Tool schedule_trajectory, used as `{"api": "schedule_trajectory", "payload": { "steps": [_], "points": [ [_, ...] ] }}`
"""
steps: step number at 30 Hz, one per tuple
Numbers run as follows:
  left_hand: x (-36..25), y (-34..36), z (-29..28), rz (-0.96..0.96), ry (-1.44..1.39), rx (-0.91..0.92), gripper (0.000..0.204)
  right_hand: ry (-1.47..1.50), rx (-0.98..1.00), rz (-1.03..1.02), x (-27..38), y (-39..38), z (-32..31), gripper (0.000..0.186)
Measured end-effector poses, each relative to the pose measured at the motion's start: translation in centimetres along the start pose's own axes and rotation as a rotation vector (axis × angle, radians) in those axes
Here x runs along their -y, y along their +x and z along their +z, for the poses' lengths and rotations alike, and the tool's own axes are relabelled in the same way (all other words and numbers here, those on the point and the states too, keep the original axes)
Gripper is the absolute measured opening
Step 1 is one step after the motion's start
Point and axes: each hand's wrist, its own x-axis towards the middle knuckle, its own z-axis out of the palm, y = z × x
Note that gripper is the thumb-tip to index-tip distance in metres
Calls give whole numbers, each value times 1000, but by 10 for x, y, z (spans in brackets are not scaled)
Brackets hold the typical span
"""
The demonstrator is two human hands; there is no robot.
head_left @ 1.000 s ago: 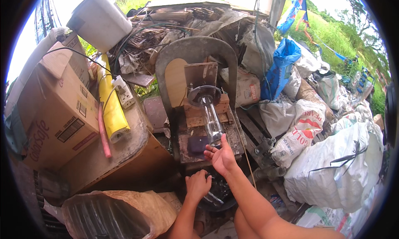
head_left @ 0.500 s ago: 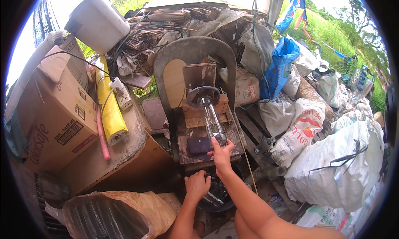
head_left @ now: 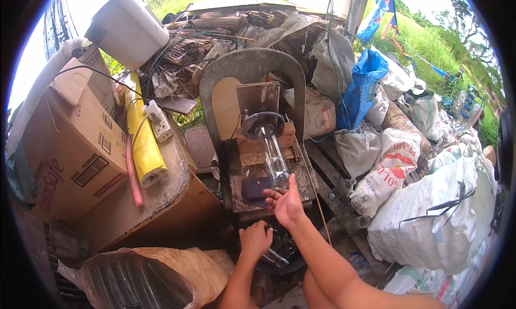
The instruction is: The person sits on the ground and uses a bench grinder to smooth the edges of a clear glass bottle. They hold the bottle against the spinning wheel, rotate it to grind different sides, and then place it into a bucket before picking up another bottle to repeat the process.
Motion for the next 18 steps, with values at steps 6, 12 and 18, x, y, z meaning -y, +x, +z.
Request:
{"api": "schedule_trajectory", "payload": {
  "steps": [6,12,18],
  "points": [
    [1,1,0,-1,3,-5,35,-210,-111,-186,-2,1,4,85],
    [1,1,-1,-5,-3,-3,35,-308,-223,-330,-10,2,12,81],
    [-1,1,-3,-14,-18,29,35,-64,-98,-168,-1,5,5,78]
  ]
}}
